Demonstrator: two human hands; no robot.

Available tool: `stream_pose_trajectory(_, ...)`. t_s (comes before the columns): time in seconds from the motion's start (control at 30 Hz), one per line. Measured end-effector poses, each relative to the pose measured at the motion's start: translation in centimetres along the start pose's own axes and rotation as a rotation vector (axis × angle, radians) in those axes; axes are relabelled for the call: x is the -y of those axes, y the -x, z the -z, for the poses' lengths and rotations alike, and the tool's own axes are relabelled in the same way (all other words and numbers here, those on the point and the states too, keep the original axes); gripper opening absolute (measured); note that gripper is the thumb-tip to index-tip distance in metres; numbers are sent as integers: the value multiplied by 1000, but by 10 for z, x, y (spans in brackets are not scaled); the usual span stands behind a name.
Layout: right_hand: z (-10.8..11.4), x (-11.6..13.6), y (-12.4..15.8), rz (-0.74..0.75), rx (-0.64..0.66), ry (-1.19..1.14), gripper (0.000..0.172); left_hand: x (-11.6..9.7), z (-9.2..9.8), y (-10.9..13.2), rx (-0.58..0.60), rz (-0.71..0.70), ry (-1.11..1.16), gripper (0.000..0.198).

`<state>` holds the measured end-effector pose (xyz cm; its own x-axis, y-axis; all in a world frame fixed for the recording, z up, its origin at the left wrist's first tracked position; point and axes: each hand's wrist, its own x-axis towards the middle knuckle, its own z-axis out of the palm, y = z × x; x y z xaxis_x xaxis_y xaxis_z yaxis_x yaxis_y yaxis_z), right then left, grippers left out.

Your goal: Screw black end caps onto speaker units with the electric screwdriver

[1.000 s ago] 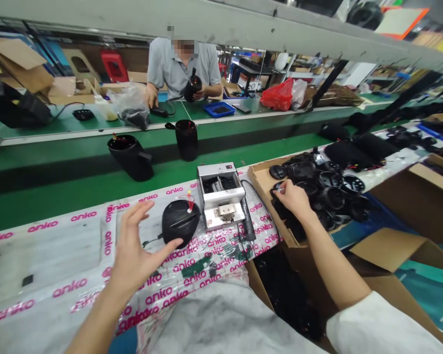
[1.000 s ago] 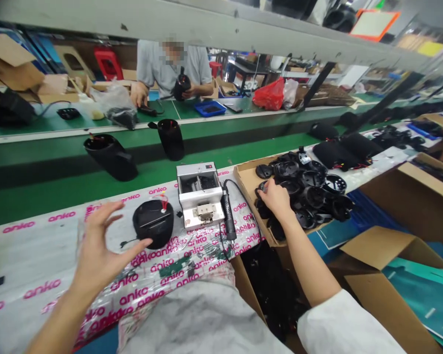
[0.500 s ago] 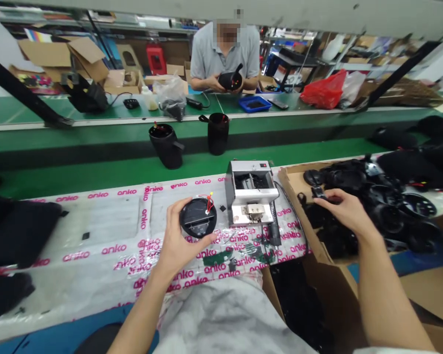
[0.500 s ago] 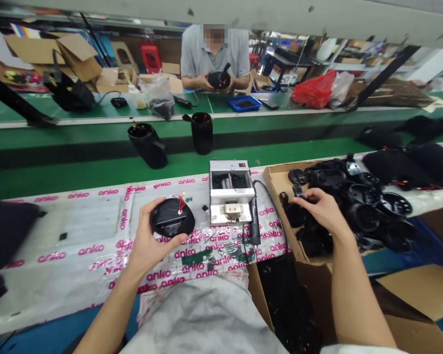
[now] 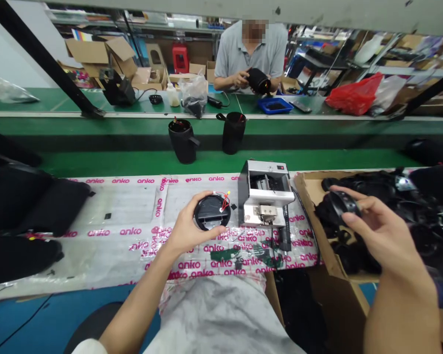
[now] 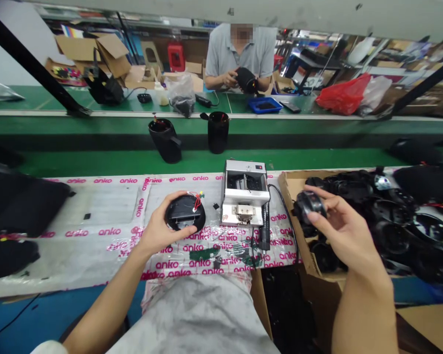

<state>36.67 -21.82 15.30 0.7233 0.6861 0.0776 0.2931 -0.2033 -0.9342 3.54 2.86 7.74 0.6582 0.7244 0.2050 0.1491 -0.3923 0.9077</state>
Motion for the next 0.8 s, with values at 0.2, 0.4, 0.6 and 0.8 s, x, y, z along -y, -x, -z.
stream_pose_trajectory(0.2, -53, -12, 40, 74, 561, -71, 77, -1, 16, 4, 248, -64, 33, 95)
stream_pose_trajectory(0.4, -137, -52, 78, 275, 686, 399, 55, -37, 8, 7, -70, -211, -182, 18)
stream_pose_trajectory(0.6, -162, -71, 90, 418, 738, 616, 85, -61, -23, -4, -144, -301, -607, 38)
stream_pose_trajectory(0.8, -135, -47, 78, 133, 774, 156, 81, -63, -31, -8, -196, -313, -569, 22)
